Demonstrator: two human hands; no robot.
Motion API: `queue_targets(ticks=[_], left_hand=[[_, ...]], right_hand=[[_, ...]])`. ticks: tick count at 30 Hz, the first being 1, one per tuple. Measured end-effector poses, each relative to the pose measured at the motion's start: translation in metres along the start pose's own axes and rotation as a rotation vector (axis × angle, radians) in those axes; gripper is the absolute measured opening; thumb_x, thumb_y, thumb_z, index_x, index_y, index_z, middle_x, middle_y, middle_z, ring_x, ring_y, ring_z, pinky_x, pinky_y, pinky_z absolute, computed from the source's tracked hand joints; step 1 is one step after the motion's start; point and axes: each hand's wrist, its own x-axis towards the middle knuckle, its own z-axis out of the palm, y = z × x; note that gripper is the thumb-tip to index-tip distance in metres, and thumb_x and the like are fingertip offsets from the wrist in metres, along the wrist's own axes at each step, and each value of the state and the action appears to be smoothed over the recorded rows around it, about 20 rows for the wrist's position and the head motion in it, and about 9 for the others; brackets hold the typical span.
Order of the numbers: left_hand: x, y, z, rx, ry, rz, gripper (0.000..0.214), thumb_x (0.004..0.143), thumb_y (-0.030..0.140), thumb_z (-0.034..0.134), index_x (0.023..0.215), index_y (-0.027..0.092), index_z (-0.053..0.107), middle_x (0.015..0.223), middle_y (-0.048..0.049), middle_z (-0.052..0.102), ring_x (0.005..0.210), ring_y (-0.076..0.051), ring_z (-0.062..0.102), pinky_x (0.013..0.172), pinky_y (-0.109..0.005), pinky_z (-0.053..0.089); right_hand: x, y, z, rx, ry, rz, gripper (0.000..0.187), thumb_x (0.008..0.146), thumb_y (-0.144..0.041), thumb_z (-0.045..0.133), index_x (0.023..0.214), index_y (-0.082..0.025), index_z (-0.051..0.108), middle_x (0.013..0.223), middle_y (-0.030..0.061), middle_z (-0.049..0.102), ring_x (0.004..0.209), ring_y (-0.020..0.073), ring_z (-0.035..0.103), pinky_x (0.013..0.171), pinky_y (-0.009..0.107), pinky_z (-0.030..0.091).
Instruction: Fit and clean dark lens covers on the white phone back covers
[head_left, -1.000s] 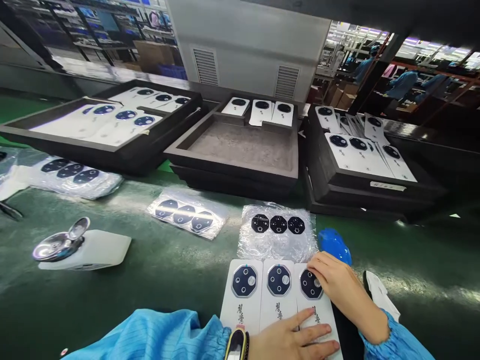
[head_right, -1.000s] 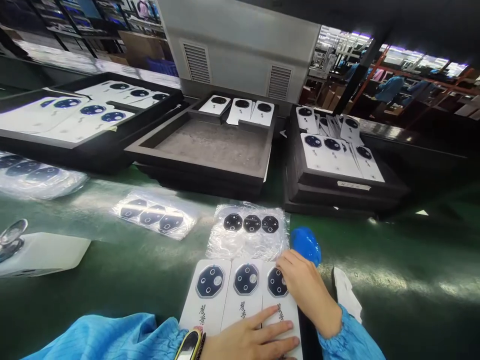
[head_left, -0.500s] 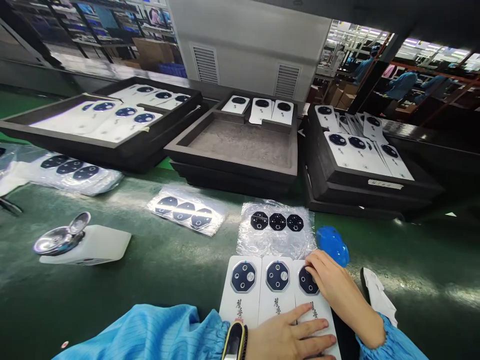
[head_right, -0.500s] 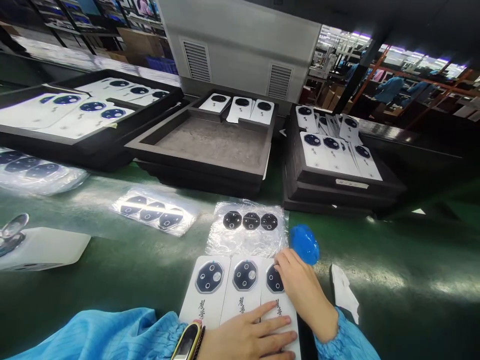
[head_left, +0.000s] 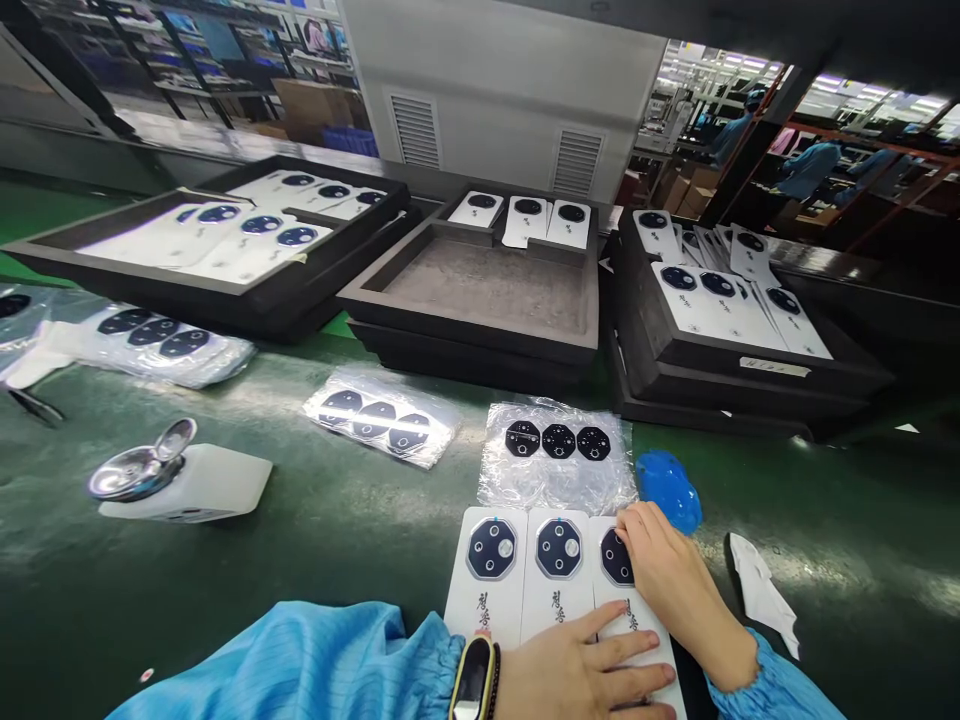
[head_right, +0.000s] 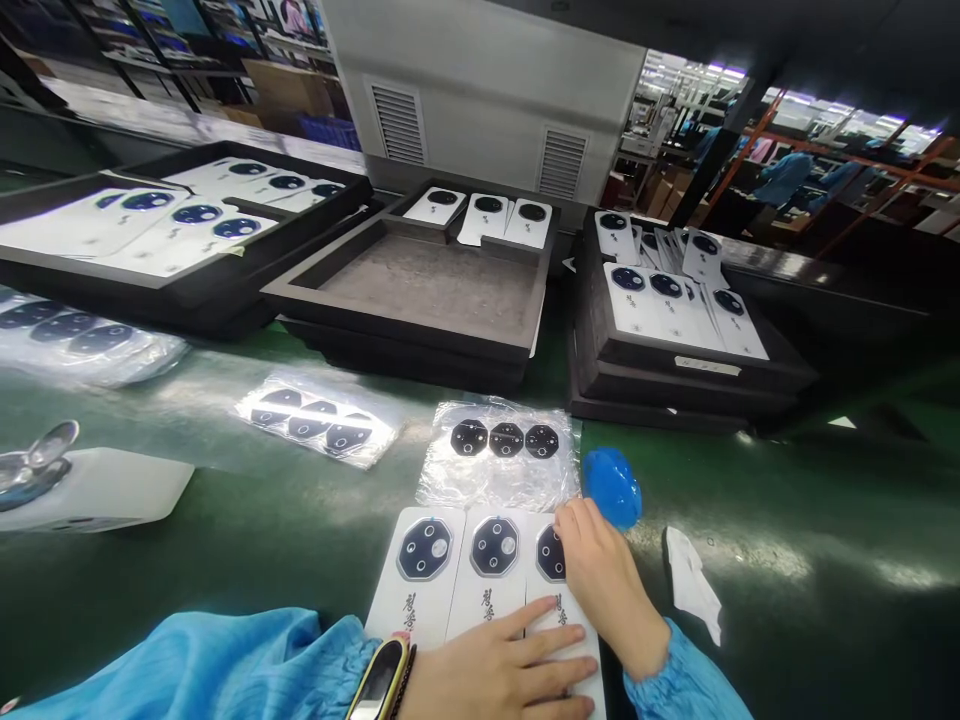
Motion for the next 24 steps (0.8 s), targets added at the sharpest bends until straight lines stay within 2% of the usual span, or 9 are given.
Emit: queue_targets(ticks=[6,11,19,24], left_hand=[[0.0,-0.003,-0.002,0.084,0.004,0.023,0.041,0.101,0.023,0.023,0.115,0.031,0.061,0.128,0.0108,0.058,0.123,-0.016,0.049,0.103,-0.035,0.04],[-0.001,-0.003,-0.002,0.084,-0.015,0.035,0.043,0.101,0.023,0.021,0.117,0.03,0.06,0.129,0.0102,0.057,0.124,-0.016,0.048,0.104,-0.035,0.04],[0.0,-0.002,-0.002,0.07,-0.12,0.053,0.032,0.099,0.031,0.035,0.121,0.029,0.058,0.134,0.0086,0.053,0.127,-0.017,0.045,0.104,-0.035,0.041],[0.0,-0.001,-0.003,0.081,-0.118,0.044,0.033,0.099,0.029,0.032,0.12,0.03,0.058,0.133,0.0088,0.054,0.128,-0.016,0.044,0.106,-0.036,0.039]], right_hand=[[-0.003,-0.001,0.001,-0.016,0.023,-0.01,0.031,0.092,-0.002,0.026,0.074,-0.019,0.045,0.064,0.0022,0.052,0.057,0.0154,0.048,0.051,0.026,0.038],[-0.003,0.0,0.0,-0.01,0.02,-0.038,0.029,0.089,0.0,0.03,0.075,-0.019,0.047,0.066,0.0023,0.052,0.06,0.0157,0.047,0.053,0.026,0.037],[-0.012,-0.002,-0.005,0.03,0.012,-0.063,0.028,0.084,0.003,0.03,0.073,-0.019,0.044,0.066,0.0017,0.049,0.062,0.0156,0.047,0.055,0.026,0.039],[-0.023,-0.003,-0.009,0.116,0.017,-0.046,0.026,0.084,0.002,0.031,0.075,-0.02,0.043,0.068,0.0012,0.049,0.065,0.0155,0.049,0.056,0.026,0.041]])
